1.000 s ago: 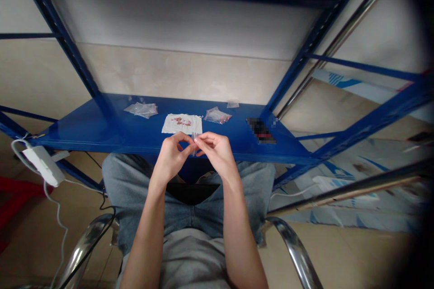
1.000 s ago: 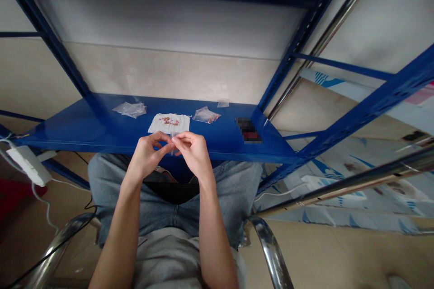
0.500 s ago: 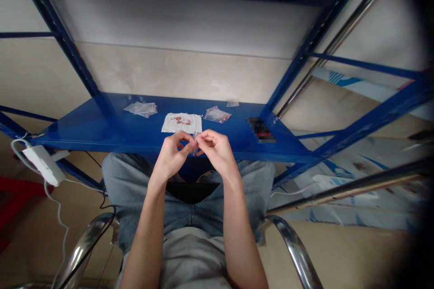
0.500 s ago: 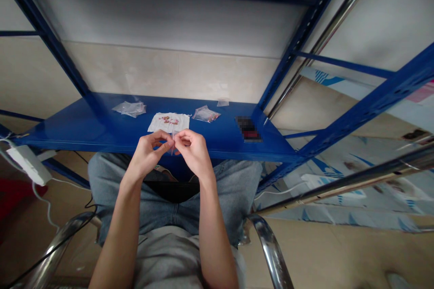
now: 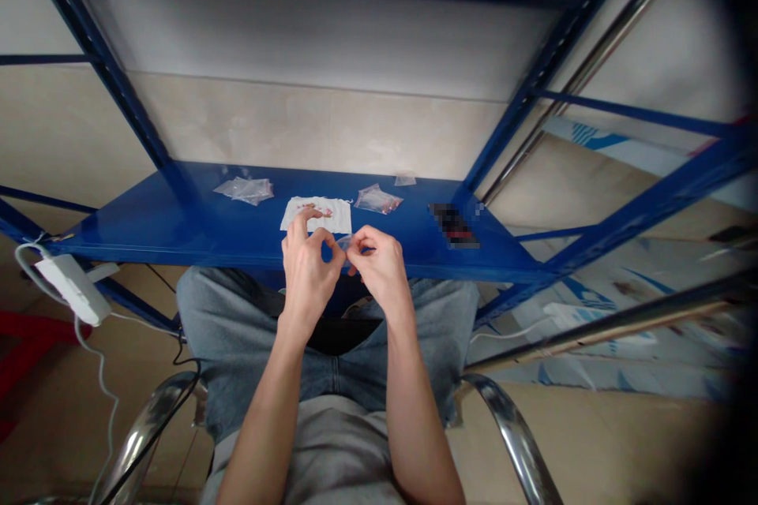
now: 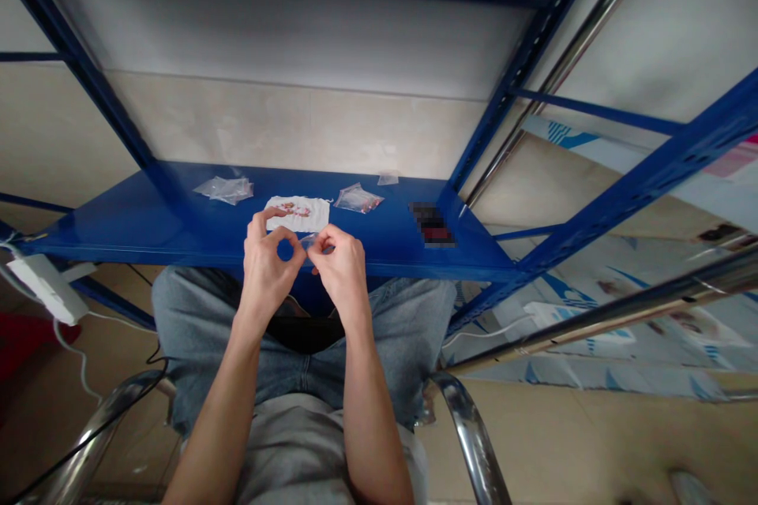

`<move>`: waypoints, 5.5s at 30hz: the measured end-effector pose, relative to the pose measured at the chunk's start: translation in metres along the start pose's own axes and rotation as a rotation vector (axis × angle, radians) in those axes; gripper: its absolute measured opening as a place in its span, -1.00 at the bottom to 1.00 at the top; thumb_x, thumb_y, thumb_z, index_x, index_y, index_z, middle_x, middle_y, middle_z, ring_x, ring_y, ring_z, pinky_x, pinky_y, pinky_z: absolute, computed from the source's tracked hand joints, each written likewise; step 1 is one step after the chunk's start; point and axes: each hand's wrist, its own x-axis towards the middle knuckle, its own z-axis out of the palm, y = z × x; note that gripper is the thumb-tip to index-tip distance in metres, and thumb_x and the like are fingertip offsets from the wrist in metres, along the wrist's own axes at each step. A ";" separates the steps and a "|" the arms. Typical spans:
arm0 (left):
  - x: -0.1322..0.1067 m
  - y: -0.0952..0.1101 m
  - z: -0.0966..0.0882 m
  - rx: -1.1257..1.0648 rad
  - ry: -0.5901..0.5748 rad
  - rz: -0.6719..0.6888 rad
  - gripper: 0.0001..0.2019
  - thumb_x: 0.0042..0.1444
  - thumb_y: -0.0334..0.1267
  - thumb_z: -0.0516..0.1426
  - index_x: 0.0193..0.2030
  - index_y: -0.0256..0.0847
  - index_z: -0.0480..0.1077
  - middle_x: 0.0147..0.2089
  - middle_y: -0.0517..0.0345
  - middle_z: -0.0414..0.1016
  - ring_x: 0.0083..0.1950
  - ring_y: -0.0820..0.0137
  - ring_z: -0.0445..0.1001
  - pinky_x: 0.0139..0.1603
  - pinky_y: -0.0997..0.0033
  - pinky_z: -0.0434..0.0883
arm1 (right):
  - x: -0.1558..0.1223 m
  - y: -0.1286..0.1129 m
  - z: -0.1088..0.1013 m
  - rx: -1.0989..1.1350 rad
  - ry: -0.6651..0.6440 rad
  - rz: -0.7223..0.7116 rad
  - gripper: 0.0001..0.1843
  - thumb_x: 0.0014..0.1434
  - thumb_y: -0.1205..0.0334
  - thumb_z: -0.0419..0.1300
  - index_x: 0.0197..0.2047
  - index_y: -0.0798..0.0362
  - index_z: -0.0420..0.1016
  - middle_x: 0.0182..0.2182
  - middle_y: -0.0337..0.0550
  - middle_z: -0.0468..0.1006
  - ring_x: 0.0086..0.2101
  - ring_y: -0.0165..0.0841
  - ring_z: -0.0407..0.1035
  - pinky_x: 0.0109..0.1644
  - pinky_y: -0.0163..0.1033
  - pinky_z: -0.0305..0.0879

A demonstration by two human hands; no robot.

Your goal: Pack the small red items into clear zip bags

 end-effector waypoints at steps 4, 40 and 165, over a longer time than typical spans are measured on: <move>0.001 0.002 0.001 -0.012 0.019 -0.021 -0.91 0.09 -0.40 0.20 -0.38 -0.17 0.38 0.01 -0.01 0.43 0.12 0.14 0.37 0.14 0.12 0.32 | -0.001 -0.001 0.002 -0.035 0.052 -0.016 -0.86 0.17 0.21 0.14 -0.41 -0.03 0.30 -0.50 -0.24 0.52 -0.56 -0.36 0.44 -0.51 -0.33 0.28; 0.007 -0.046 0.018 -0.739 -0.155 -0.414 -0.63 0.22 0.04 0.16 -0.07 -0.24 0.44 -0.13 0.00 0.55 -0.18 0.31 0.54 -0.35 0.46 0.42 | 0.007 0.008 -0.009 0.330 0.029 -0.026 -0.76 0.18 0.15 0.17 -0.09 0.03 0.40 -0.19 -0.10 0.57 -0.53 -0.41 0.50 -0.64 -0.43 0.26; 0.155 -0.246 -0.032 0.306 0.061 -0.542 -0.58 -0.03 -0.34 0.23 0.04 -0.26 0.44 -0.13 -0.08 0.54 -0.05 0.04 0.51 -0.05 0.06 0.45 | 0.116 0.096 -0.021 -0.474 0.404 0.078 -0.59 0.14 0.41 0.12 0.07 0.05 0.49 -0.04 0.01 0.54 -0.10 -0.22 0.43 0.02 -0.14 0.36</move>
